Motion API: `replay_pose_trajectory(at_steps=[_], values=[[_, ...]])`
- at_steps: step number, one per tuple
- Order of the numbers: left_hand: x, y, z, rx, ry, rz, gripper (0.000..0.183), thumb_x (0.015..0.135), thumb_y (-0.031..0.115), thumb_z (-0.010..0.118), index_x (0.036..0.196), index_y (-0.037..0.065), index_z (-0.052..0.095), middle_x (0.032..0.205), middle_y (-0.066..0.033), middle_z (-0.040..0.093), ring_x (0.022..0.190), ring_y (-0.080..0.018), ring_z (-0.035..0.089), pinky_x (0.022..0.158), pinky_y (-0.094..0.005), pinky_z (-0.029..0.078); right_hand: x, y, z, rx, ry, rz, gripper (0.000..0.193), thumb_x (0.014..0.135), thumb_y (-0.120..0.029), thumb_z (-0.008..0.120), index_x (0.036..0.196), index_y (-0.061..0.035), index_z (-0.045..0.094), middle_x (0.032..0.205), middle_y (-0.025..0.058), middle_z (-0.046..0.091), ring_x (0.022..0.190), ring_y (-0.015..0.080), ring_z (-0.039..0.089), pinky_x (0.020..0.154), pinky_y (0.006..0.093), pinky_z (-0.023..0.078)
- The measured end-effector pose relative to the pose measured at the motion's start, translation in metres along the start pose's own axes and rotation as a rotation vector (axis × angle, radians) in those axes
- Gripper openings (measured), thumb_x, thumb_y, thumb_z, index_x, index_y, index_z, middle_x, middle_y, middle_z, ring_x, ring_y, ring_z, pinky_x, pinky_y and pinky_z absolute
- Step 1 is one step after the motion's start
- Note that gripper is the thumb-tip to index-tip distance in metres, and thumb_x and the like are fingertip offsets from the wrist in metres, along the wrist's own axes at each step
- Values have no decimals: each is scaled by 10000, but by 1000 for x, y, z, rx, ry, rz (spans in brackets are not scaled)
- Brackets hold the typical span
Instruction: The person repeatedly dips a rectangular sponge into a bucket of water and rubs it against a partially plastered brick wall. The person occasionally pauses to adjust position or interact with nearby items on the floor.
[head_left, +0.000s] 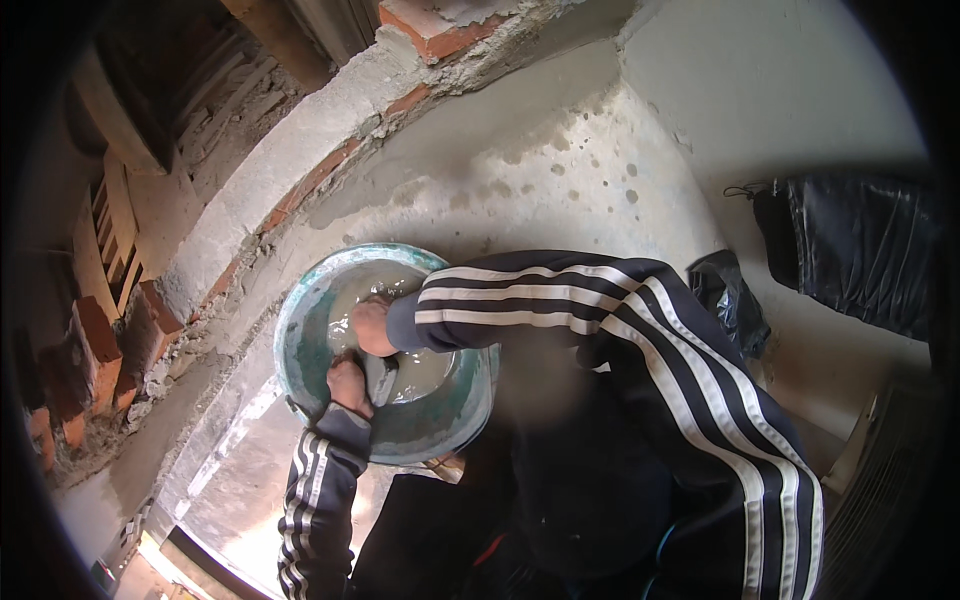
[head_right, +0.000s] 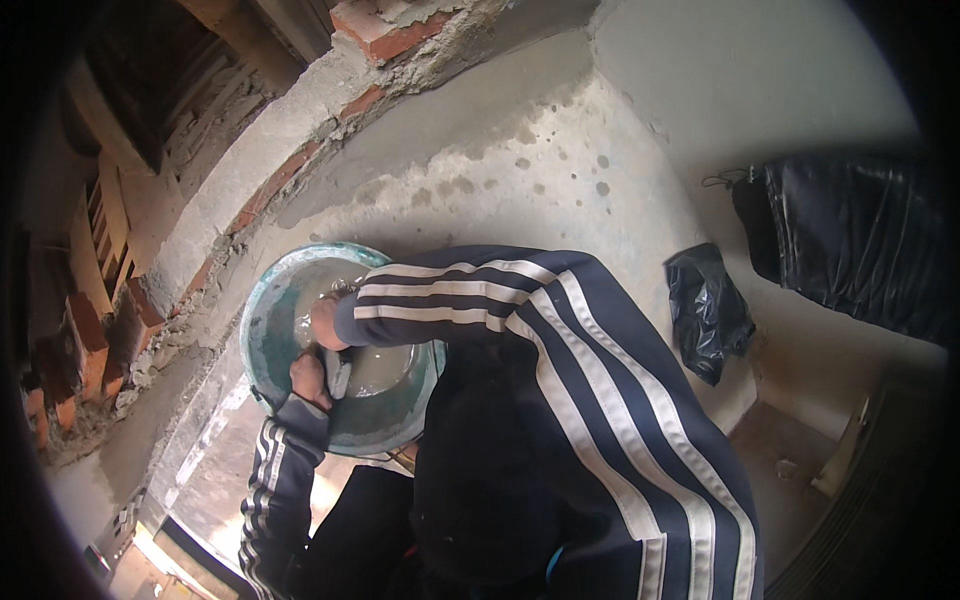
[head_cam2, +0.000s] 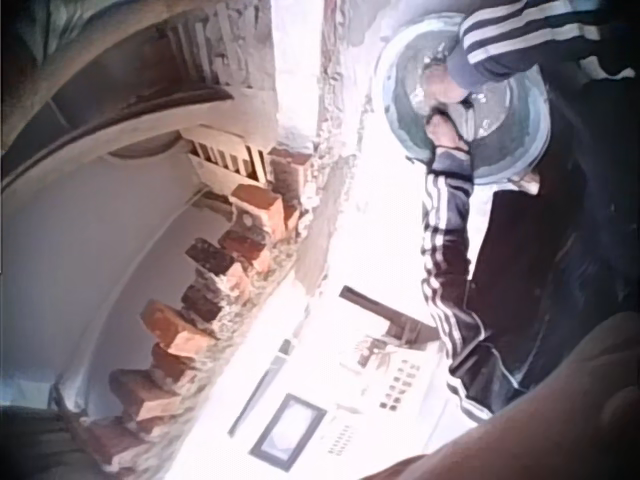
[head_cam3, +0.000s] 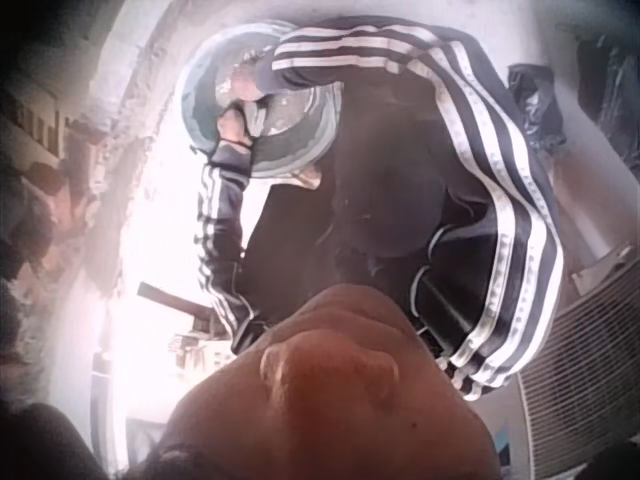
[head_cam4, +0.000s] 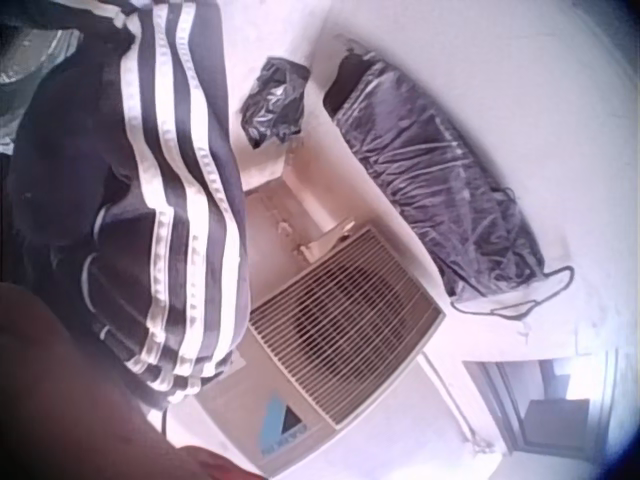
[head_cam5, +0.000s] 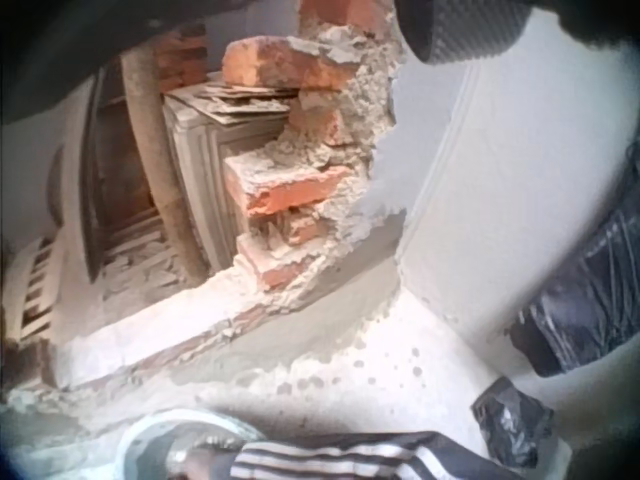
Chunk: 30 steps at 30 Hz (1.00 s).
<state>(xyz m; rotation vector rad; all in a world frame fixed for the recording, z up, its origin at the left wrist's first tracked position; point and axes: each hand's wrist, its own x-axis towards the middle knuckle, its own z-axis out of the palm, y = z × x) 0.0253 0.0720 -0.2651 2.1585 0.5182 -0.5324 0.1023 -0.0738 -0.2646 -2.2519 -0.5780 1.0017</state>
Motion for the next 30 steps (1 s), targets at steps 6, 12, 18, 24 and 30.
replay_pose_trajectory(at_steps=[6, 12, 18, 24, 30], values=[[1, 31, 6, -726, 78, -444, 392, 986, 292, 357, 1037, -15, 595, 905, -126, 636, 817, -208, 624, 675, -334, 512, -52, -43, -19, 797, -243, 365, 607, 880, -334, 440, 1288, -74, 74, 1255, 186, 421, 1107, 372, 489, 826, 479, 502], [23, -50, 15, -534, -51, 190, 189, 916, 104, 421, 998, 2, 557, 894, -91, 615, 797, -170, 609, 690, -302, 501, -56, -52, -40, 731, -399, 306, 689, 890, -407, 457, 1452, -242, 93, 1432, 158, 293, 1304, 372, 297, 870, 511, 454], [9, -27, 11, 43, 8, 345, 221, 790, 39, 492, 990, 13, 582, 912, -113, 611, 879, -235, 596, 757, -338, 488, 7, 14, 41, -366, 189, 64, 507, 900, -310, 409, 1386, -202, 316, 1389, 188, 341, 1228, 410, 358, 943, 558, 325], [0, -1, 7, -365, -23, 91, 261, 906, 161, 419, 1111, 60, 547, 1020, -42, 554, 950, -165, 528, 850, -317, 414, -54, -31, -41, -661, -179, -97, 362, 879, -246, 436, 1200, -126, 553, 1233, 226, 463, 1131, 351, 461, 867, 467, 386], [-8, 27, -4, -929, -82, -244, 243, 954, 227, 403, 1079, 66, 535, 1063, -46, 574, 967, -161, 542, 840, -330, 421, -77, -47, -69, -731, -133, -368, 326, 856, -258, 470, 1071, -68, 627, 1133, 215, 541, 1055, 346, 524, 853, 466, 401]])
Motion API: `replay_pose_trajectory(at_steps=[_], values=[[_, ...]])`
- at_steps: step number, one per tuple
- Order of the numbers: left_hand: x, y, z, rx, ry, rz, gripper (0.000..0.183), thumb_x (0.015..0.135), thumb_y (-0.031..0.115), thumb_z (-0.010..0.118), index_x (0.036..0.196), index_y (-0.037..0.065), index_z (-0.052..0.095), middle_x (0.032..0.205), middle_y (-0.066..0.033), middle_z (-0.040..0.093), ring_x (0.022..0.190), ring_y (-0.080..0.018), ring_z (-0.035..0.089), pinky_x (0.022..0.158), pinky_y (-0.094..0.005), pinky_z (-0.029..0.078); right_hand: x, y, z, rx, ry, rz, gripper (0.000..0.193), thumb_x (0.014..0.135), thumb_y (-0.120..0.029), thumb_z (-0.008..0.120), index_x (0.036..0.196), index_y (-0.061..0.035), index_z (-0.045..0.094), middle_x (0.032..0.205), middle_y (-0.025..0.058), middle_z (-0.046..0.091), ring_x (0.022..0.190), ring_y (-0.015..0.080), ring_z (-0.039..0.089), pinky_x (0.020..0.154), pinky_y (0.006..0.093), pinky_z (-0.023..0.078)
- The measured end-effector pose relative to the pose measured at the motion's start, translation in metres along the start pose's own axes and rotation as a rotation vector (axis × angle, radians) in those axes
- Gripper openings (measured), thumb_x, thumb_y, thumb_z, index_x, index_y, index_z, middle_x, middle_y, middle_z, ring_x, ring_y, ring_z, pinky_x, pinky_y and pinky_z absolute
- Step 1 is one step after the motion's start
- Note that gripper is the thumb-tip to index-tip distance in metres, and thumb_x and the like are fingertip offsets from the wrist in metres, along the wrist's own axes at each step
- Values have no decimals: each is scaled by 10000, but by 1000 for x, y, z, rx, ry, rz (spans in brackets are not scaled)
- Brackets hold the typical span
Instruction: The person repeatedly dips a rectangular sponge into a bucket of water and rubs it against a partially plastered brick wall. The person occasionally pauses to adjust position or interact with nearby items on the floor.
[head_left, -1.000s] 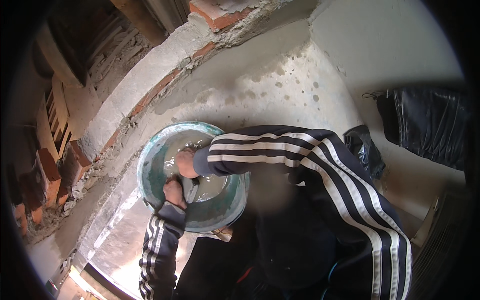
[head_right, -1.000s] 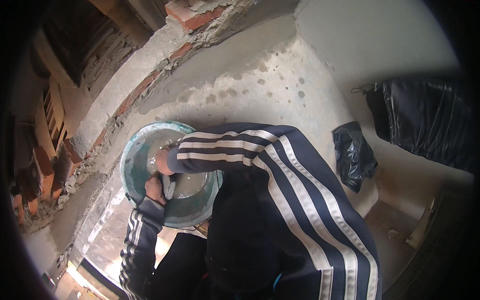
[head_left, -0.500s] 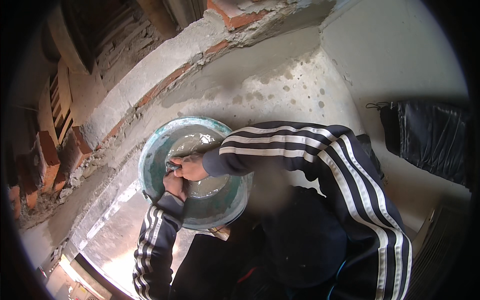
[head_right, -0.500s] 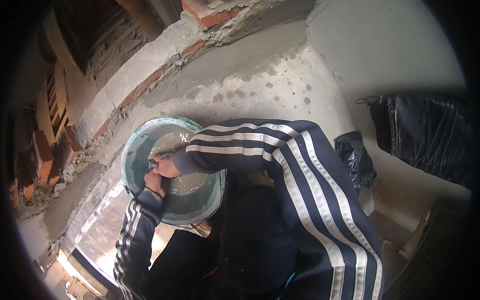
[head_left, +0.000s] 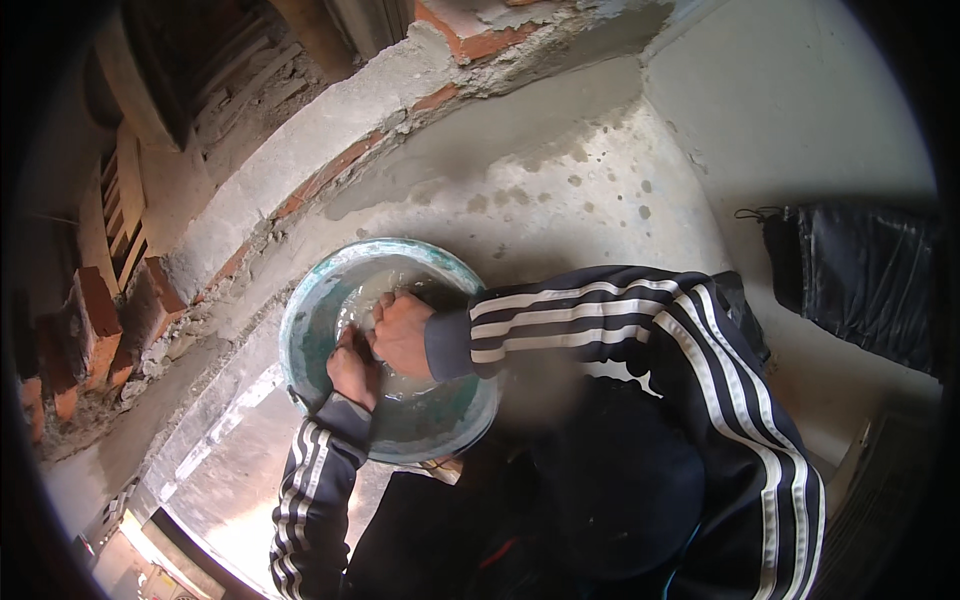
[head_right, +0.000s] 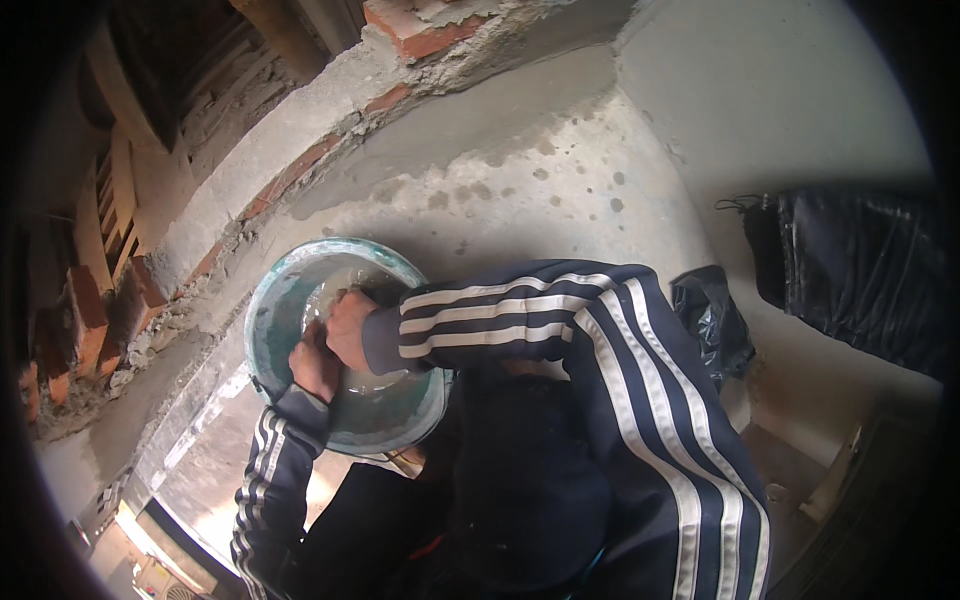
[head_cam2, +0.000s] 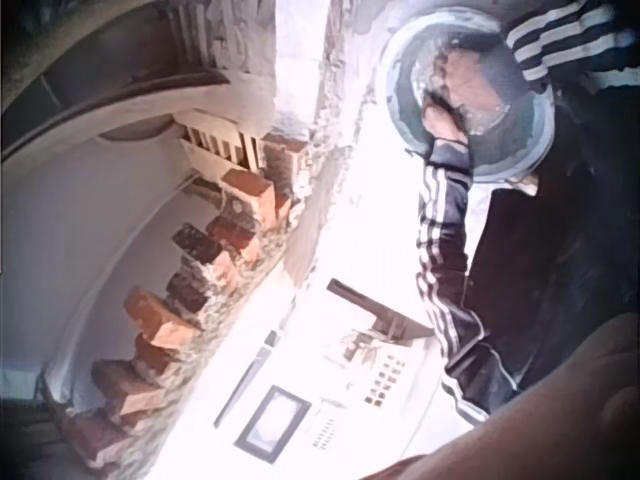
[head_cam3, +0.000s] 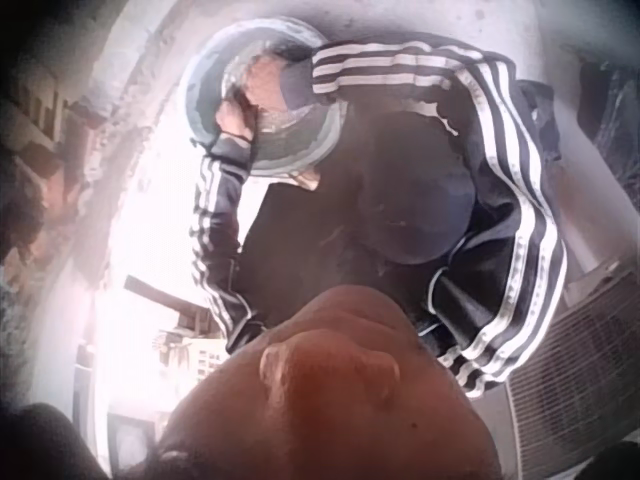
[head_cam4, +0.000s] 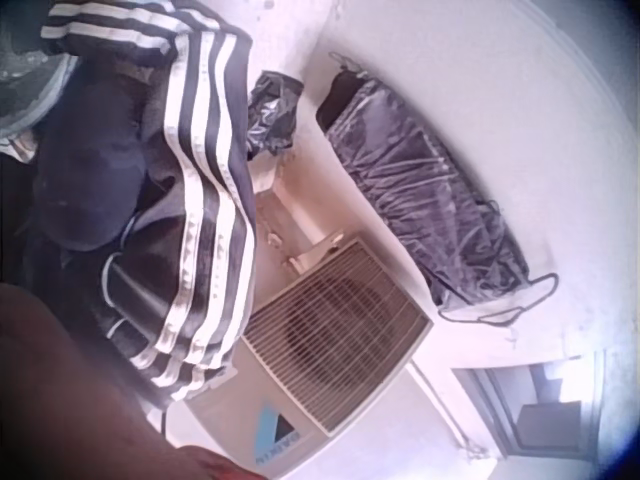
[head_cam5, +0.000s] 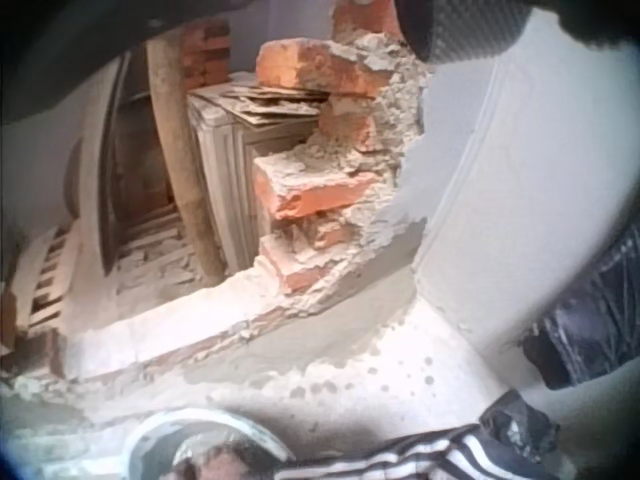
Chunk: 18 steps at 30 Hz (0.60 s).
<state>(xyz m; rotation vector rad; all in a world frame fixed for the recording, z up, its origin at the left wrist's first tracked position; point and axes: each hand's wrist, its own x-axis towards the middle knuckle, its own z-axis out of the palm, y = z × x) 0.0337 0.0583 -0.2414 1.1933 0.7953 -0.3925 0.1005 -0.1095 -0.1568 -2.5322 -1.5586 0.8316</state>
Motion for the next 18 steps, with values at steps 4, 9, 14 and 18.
replay_pose_trajectory(at_steps=[4, 9, 14, 18], values=[[0, 2, 14, -201, 33, -142, 227, 957, 186, 397, 1073, 24, 506, 1018, -84, 576, 948, -188, 568, 810, -336, 452, -11, -12, 28, -107, 210, 68, 259, 796, -227, 520, 955, -82, 664, 1046, 187, 592, 999, 279, 562, 859, 459, 400], [7, -8, 4, -206, -144, -33, 255, 904, 52, 449, 1157, 30, 471, 1063, -151, 581, 971, -242, 580, 845, -359, 480, -34, -7, -2, 111, 221, -84, 350, 720, -176, 607, 1058, -83, 593, 1036, 174, 583, 946, 287, 570, 869, 435, 404], [-2, 2, 5, -172, -288, -65, 289, 914, 61, 457, 1202, 39, 465, 1103, -121, 568, 992, -235, 577, 852, -344, 486, -94, 35, -48, 854, 338, -185, 644, 639, -124, 713, 1234, -103, 468, 1199, 150, 530, 1062, 293, 537, 932, 392, 391], [-16, 16, 26, -88, -242, -114, 220, 921, 149, 529, 1128, 80, 504, 938, -75, 616, 868, -182, 618, 795, -343, 524, -126, 56, -27, 1753, 497, -345, 730, 660, -129, 754, 1301, -58, 413, 1306, 110, 458, 1213, 219, 451, 1000, 348, 365]])
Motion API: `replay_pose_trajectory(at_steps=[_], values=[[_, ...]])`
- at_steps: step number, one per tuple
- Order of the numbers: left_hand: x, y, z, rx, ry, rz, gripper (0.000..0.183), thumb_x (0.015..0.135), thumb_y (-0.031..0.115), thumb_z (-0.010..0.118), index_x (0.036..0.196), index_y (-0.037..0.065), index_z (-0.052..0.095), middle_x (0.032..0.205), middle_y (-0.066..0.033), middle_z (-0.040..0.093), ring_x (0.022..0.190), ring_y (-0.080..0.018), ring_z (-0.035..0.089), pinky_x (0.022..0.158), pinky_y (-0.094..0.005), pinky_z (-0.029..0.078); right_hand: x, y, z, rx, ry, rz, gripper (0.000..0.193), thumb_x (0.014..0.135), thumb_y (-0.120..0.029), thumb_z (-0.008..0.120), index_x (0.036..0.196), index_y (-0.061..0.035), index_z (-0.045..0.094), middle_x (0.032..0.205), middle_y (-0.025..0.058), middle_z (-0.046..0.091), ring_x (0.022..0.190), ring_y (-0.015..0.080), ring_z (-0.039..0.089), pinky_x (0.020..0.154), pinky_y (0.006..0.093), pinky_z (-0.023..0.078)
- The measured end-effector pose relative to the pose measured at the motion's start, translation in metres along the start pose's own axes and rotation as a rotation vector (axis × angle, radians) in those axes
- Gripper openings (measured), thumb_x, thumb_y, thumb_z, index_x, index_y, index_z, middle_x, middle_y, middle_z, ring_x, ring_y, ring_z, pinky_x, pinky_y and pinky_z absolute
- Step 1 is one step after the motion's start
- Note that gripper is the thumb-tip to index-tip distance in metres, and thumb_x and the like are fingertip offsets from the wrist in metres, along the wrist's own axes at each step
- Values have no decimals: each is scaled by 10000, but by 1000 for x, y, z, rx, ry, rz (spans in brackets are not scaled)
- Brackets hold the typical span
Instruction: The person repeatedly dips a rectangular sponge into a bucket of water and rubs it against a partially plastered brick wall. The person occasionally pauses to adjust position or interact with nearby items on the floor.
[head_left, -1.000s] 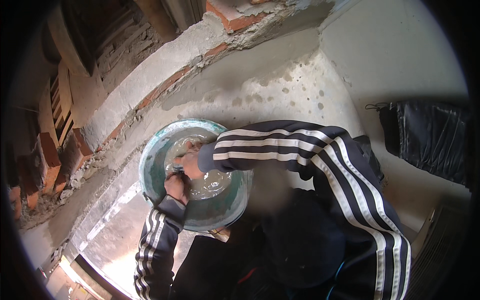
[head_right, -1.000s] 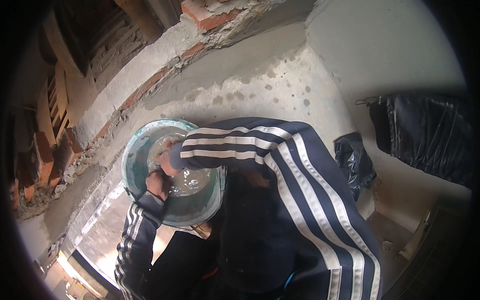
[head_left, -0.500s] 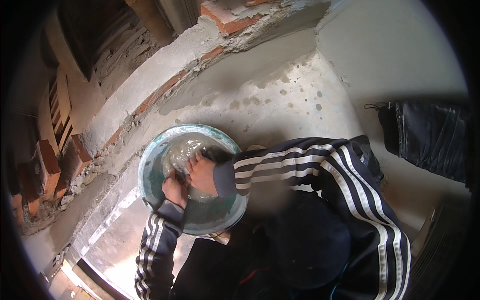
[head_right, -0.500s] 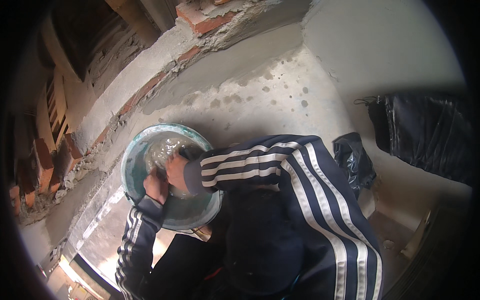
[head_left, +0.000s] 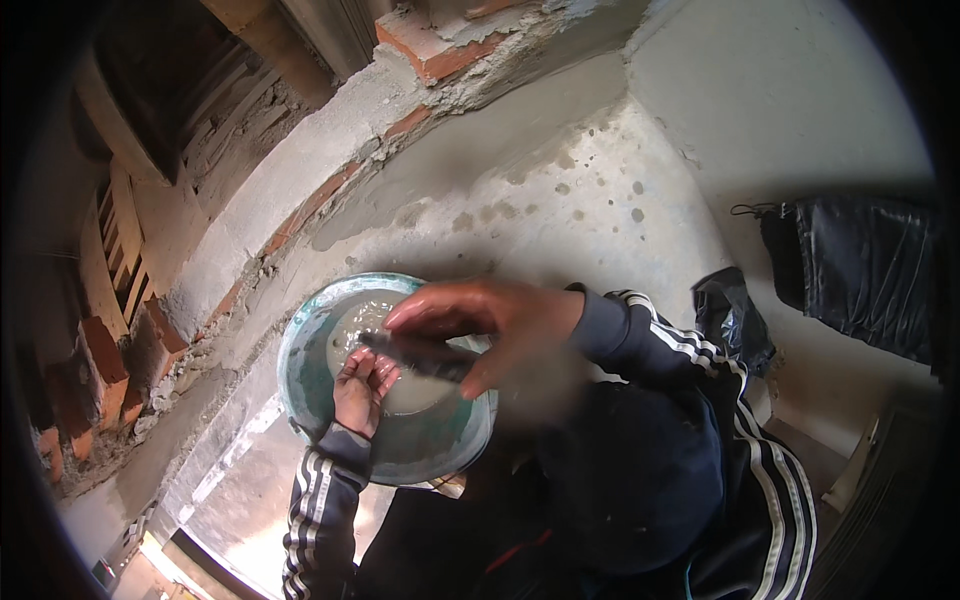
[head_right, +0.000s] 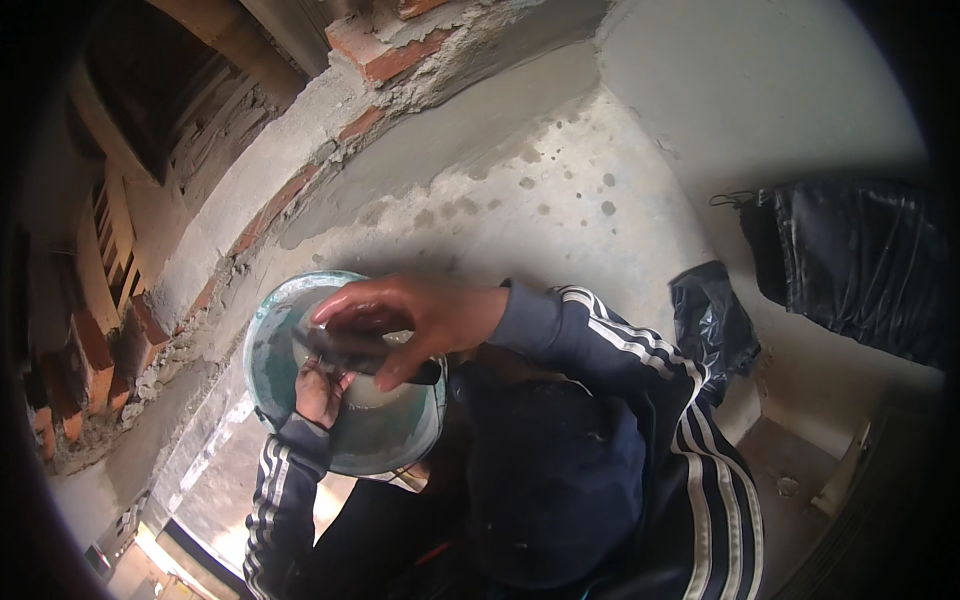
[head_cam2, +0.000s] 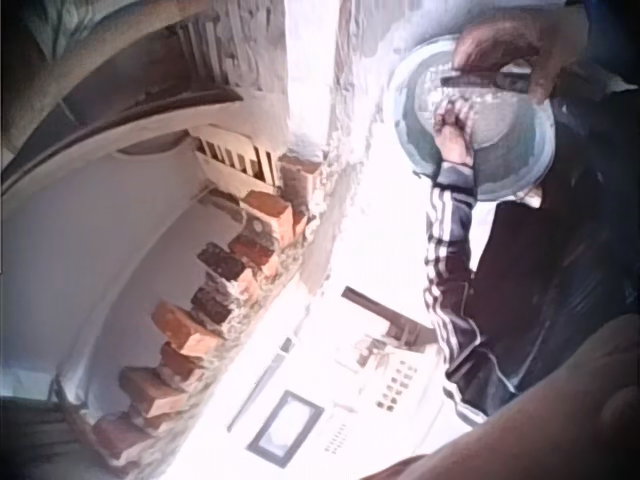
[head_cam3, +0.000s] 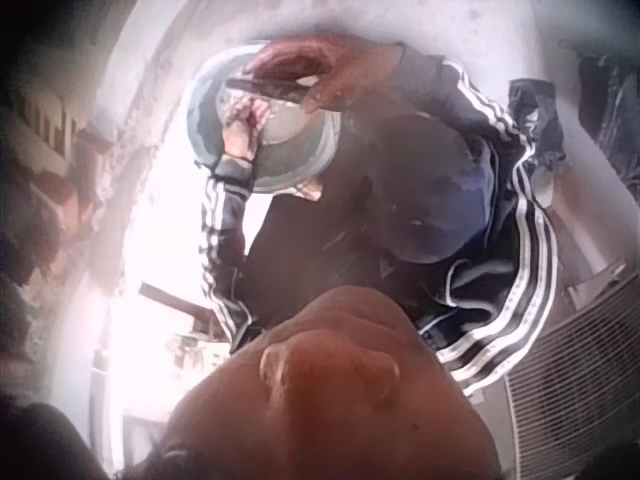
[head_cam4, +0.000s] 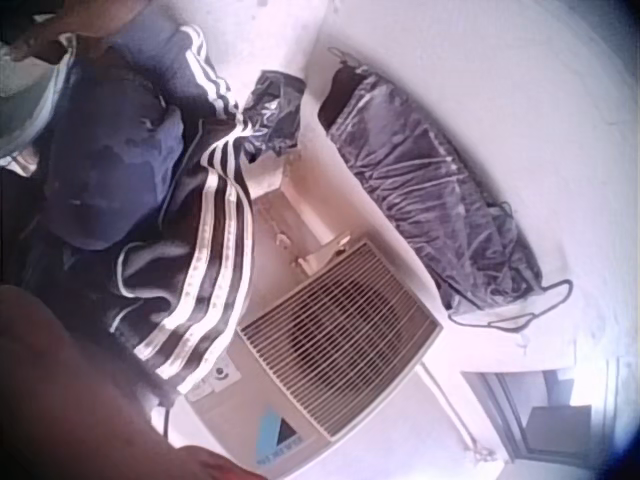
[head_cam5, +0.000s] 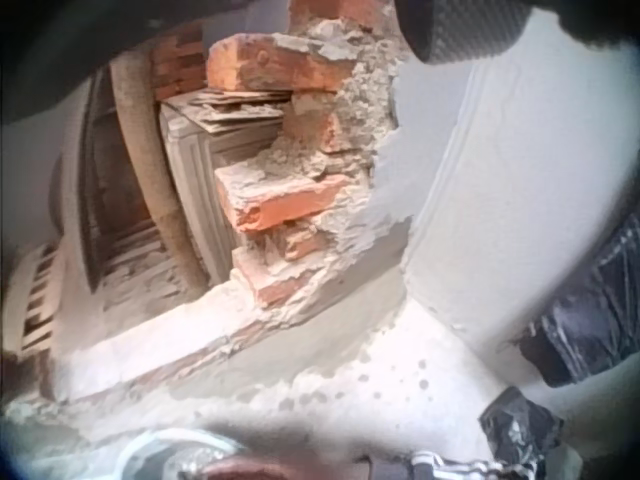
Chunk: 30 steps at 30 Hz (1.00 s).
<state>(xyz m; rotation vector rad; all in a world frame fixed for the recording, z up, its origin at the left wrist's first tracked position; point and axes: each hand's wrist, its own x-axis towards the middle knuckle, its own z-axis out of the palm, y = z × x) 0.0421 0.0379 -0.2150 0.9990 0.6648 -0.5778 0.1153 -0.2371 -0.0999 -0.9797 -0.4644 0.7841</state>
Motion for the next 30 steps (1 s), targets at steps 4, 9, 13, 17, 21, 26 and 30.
replay_pose_trajectory(at_steps=[4, 9, 13, 17, 21, 26, 30], values=[[2, -1, 3, 124, 62, -48, 218, 912, 196, 558, 1097, 87, 521, 865, -56, 616, 803, -172, 618, 759, -346, 533, -50, 0, -70, 430, 246, -103, 575, 857, -188, 592, 1344, -5, 346, 1325, 125, 444, 1188, 205, 470, 988, 322, 393], [1, -1, 6, 242, 105, -120, 286, 903, 252, 574, 1125, 76, 530, 887, -49, 600, 807, -149, 597, 730, -323, 532, -80, -19, -175, 125, 1178, -43, 491, 863, -348, 598, 1265, -111, 443, 979, 12, 593, 893, 132, 609, 728, 263, 503], [2, 5, 15, 352, 134, -154, 299, 893, 270, 584, 1106, 66, 535, 900, -53, 601, 791, -144, 595, 717, -294, 524, -77, -2, -274, -289, 1721, 120, 778, 721, -415, 718, 1312, -45, 373, 1125, 139, 566, 1046, 263, 551, 797, 325, 467], [5, 3, 10, 273, 113, -165, 289, 885, 275, 594, 1088, 76, 538, 898, -57, 605, 793, -147, 598, 715, -297, 526, -50, -2, -331, -604, 1848, 257, 889, 727, -490, 686, 1336, 41, 315, 1268, 250, 476, 1185, 357, 461, 985, 364, 363], [6, 1, 5, 281, 134, -168, 266, 894, 248, 582, 1089, 73, 537, 893, -64, 608, 795, -154, 601, 716, -299, 528, -22, -2, -333, -701, 1847, 500, 934, 740, -538, 650, 1357, 56, 277, 1289, 298, 437, 1219, 393, 421, 1025, 371, 336], [6, 1, 12, 293, 123, -168, 271, 904, 240, 564, 1111, 67, 533, 903, -72, 611, 788, -161, 604, 713, -301, 530, 1, 28, -271, -726, 1689, 512, 931, 734, -559, 644, 1353, 40, 290, 1266, 304, 455, 1198, 386, 446, 1020, 373, 345], [10, -5, 4, 274, 98, -160, 252, 909, 225, 558, 1104, 65, 540, 909, -70, 613, 780, -162, 611, 704, -292, 534, 9, 63, -201, -684, 1452, 447, 872, 714, -567, 659, 1302, 14, 385, 1216, 289, 504, 1157, 370, 490, 971, 370, 385]])
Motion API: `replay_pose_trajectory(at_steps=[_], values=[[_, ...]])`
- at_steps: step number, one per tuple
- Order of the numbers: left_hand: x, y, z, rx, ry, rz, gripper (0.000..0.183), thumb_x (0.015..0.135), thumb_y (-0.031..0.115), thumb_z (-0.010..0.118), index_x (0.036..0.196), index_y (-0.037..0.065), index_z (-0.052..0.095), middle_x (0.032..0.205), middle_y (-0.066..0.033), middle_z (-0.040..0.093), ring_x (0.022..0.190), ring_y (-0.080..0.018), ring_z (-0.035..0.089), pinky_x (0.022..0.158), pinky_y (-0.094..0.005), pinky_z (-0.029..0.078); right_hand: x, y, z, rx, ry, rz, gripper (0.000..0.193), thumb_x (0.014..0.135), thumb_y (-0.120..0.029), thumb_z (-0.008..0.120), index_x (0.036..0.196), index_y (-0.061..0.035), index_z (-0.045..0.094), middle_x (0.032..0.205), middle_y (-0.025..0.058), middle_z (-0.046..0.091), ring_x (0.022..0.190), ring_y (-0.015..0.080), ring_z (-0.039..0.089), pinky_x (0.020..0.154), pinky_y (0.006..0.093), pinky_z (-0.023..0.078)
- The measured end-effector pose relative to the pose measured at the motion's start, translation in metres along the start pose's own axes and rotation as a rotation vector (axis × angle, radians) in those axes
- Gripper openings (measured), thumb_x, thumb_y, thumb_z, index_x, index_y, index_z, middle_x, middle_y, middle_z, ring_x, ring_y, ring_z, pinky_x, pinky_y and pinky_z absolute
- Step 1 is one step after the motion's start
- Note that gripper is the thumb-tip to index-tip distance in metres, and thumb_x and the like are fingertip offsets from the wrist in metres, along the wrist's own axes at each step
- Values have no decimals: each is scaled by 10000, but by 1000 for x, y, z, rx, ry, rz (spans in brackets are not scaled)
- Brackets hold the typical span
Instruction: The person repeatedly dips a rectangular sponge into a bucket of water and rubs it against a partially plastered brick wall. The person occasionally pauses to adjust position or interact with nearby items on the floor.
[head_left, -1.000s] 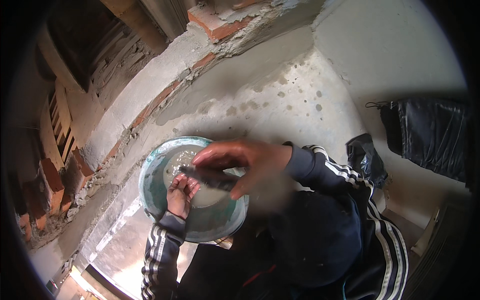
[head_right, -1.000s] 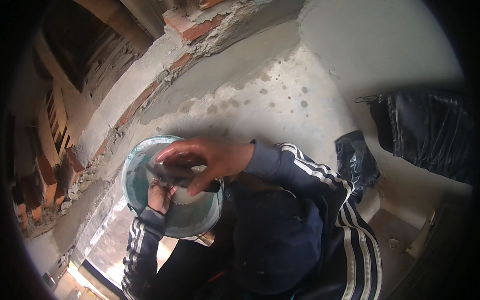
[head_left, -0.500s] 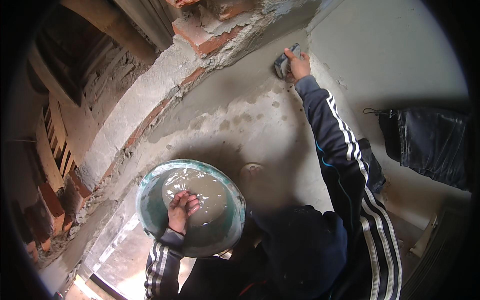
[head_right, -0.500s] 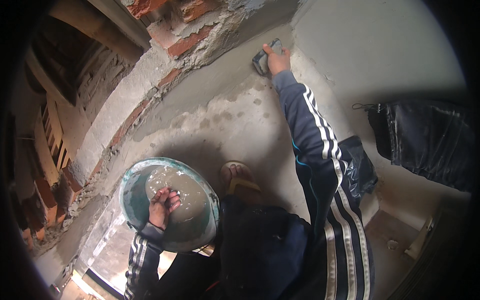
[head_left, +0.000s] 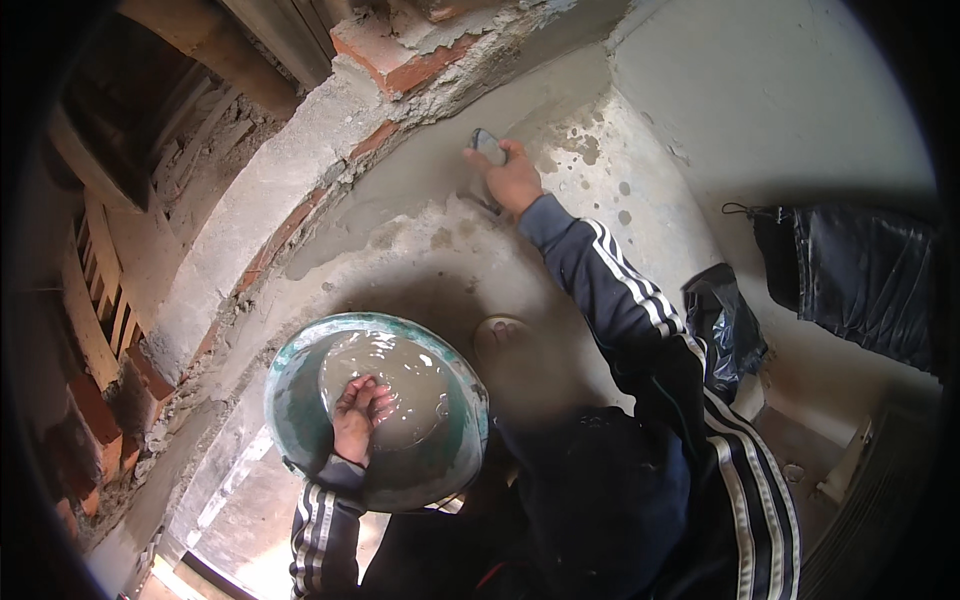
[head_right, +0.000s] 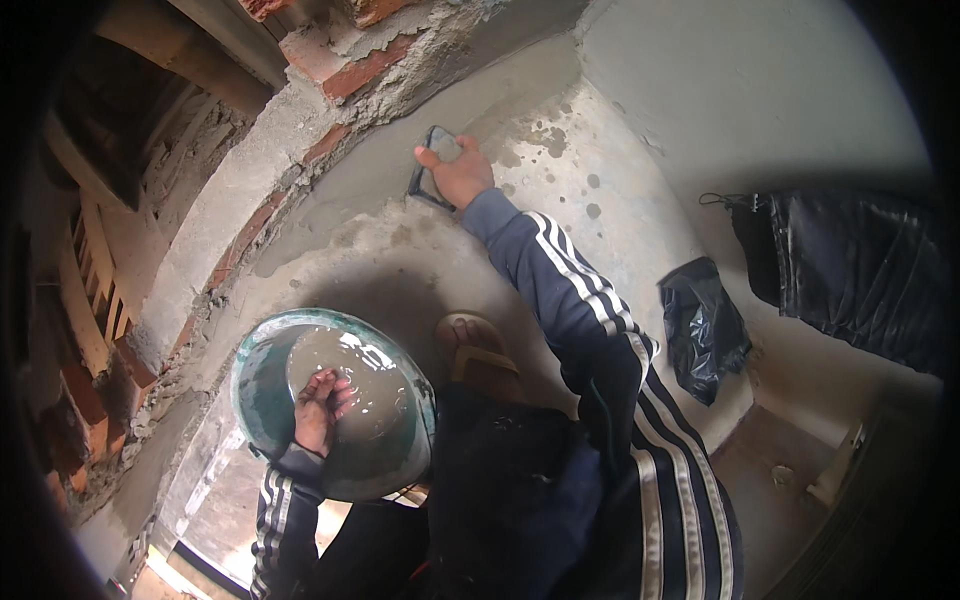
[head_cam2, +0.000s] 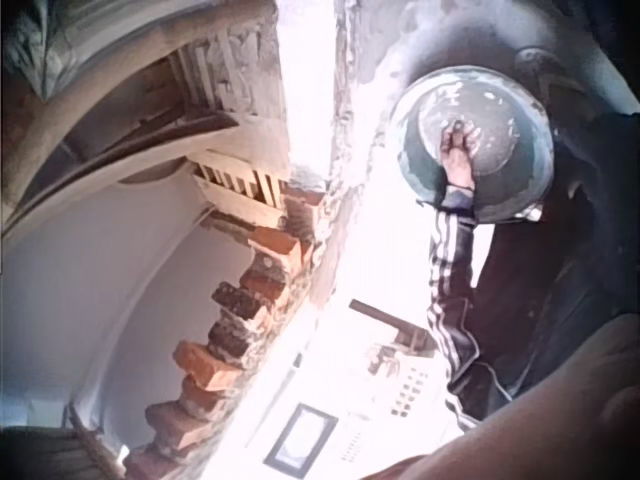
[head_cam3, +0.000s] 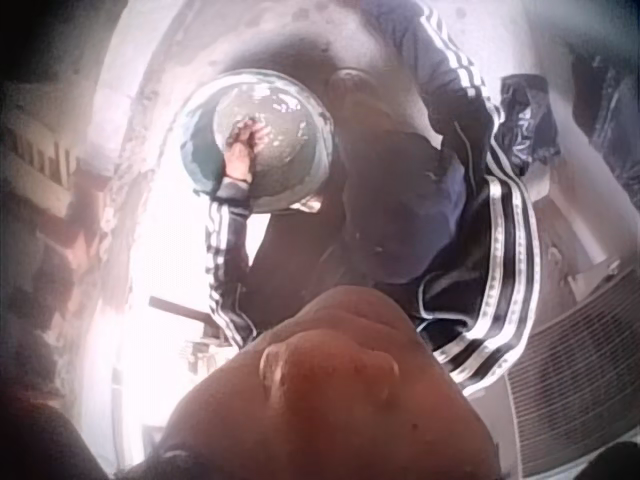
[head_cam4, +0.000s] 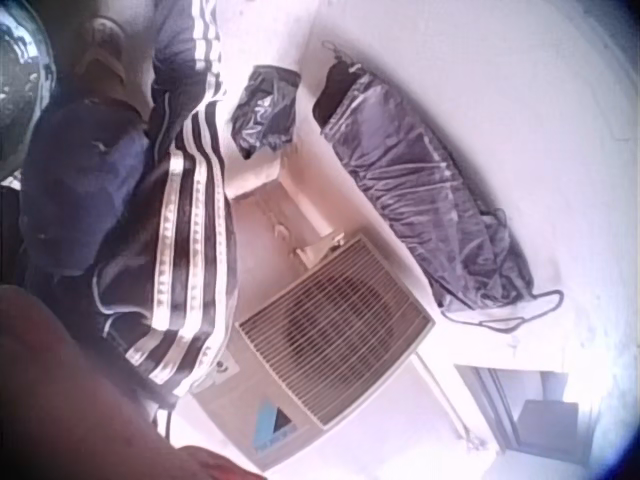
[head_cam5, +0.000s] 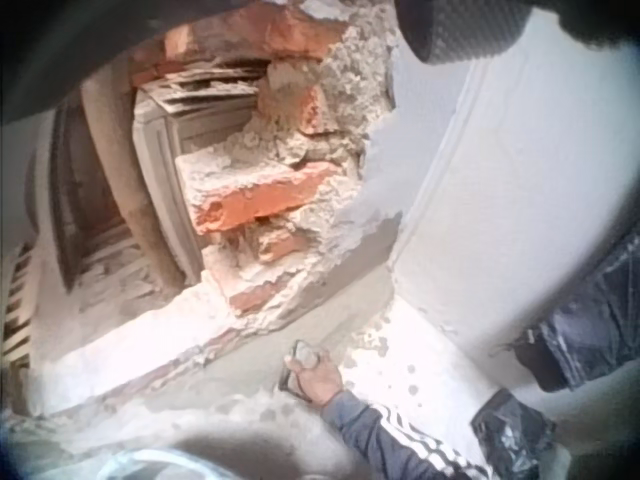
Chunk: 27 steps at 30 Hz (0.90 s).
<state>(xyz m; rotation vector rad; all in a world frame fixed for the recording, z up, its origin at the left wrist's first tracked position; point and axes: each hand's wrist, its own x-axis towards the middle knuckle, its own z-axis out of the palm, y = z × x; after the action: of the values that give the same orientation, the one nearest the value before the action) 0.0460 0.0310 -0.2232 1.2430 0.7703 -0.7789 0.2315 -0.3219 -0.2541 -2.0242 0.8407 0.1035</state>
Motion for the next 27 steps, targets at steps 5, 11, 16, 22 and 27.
replay_pose_trajectory(at_steps=[5, 11, 16, 22, 27], values=[[-8, 10, 7, -7, 6, -8, 188, 904, 208, 570, 1034, 72, 553, 897, -69, 616, 781, -155, 615, 697, -282, 532, 45, 17, -31, 171, 107, 22, 841, 720, -581, 638, 1292, 3, 440, 1235, 269, 505, 1175, 365, 478, 983, 361, 376], [-6, 8, 6, 5, -19, -1, 219, 915, 213, 551, 1073, 61, 555, 890, -67, 624, 772, -142, 612, 695, -270, 530, 164, 25, -102, -247, 312, -146, 773, 769, -616, 537, 1293, -50, 479, 1258, 226, 508, 1184, 349, 473, 1007, 354, 350], [-6, 8, 7, -1, -18, 1, 219, 919, 209, 542, 1076, 56, 548, 898, -65, 620, 769, -137, 610, 690, -260, 523, 164, 30, -87, -214, 186, -65, 731, 755, -587, 563, 1261, -61, 520, 1238, 223, 526, 1152, 328, 508, 987, 355, 371], [-3, 5, 6, 25, -38, -6, 228, 924, 202, 530, 1097, 53, 540, 896, -59, 617, 775, -131, 608, 696, -246, 515, 20, 5, -25, -159, 12, -104, 687, 734, -534, 615, 1188, -19, 563, 1133, 246, 581, 1084, 352, 553, 935, 345, 422], [-9, 8, 5, 37, -41, 9, 257, 925, 214, 534, 1121, 48, 540, 911, -55, 620, 786, -121, 608, 702, -240, 514, -19, 2, -12, -49, -130, -102, 692, 721, -567, 604, 1164, -35, 586, 940, 200, 628, 956, 327, 592, 850, 344, 445]])
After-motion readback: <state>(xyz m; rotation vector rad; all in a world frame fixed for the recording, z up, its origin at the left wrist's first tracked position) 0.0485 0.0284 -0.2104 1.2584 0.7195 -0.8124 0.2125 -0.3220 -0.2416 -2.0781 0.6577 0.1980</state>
